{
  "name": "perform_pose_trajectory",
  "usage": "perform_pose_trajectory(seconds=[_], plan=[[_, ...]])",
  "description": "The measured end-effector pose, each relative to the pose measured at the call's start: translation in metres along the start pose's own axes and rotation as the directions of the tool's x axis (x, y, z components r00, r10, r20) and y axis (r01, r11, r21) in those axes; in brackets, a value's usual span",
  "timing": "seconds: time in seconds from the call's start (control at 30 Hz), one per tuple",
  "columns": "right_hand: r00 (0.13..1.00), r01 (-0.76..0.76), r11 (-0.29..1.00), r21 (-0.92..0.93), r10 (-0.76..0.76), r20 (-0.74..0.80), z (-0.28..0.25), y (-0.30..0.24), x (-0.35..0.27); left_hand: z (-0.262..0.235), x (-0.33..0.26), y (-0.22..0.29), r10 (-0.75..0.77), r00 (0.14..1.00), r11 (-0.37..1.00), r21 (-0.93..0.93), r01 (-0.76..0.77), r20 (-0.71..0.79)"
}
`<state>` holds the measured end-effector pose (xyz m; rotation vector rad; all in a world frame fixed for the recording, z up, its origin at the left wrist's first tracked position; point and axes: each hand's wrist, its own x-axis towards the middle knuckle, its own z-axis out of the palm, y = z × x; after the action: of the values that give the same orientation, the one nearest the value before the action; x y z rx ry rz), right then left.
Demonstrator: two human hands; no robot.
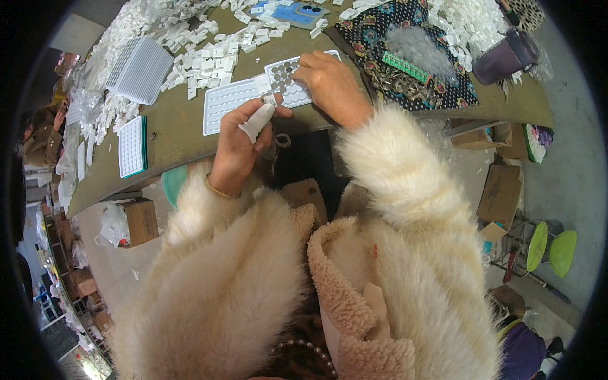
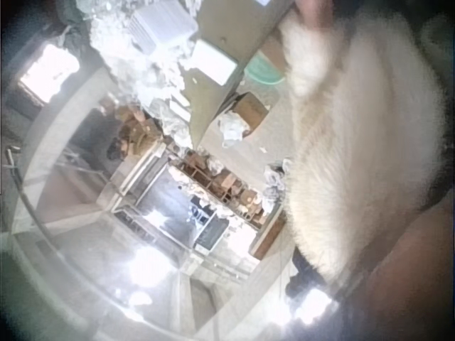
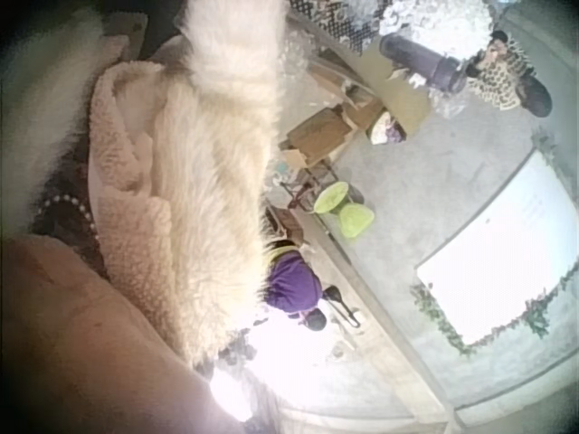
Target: The person assembles small keychains by attaching metal rings to plastic tags and placing them into a tray. They repeatedly pick up tags and rings, connect them, and deposit the finished items into a compartmentalized tray on the table.
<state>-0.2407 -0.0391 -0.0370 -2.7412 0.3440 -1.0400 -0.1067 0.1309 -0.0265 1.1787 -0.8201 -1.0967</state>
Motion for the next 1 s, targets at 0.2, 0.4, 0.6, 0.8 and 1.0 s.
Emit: perform_pose_trajectory(seconds=[0.2, 0.4, 0.6, 0.8, 1.0], plan=[[0.991, -0.041, 0.99, 0.138, 0.058, -0.119, -0.015, -0.014, -0.001, 0.003, 0.002, 0.001, -0.018, 1.0, 0.998, 0.067, 0.017, 0.012], [0.977, -0.026, 0.952, 0.306, 0.089, -0.195, -0.025, -0.042, -0.006, 0.017, 0.0, 0.004, -0.016, 1.0, 0.991, 0.132, 0.018, -0.019], [0.976, -0.088, 0.949, 0.303, 0.143, -0.164, -0.025, -0.049, -0.011, 0.025, -0.005, 0.005, 0.0, 0.999, 0.98, 0.197, 0.007, -0.04], [0.958, -0.27, 0.77, 0.578, 0.273, 0.083, -0.028, -0.05, -0.019, 0.024, -0.013, 0.003, -0.035, 0.999, 0.995, 0.089, 0.035, -0.005], [0.973, -0.226, 0.725, 0.65, 0.141, 0.181, -0.025, -0.036, -0.008, 0.012, -0.017, -0.003, -0.071, 0.995, 0.997, 0.008, 0.071, -0.066]])
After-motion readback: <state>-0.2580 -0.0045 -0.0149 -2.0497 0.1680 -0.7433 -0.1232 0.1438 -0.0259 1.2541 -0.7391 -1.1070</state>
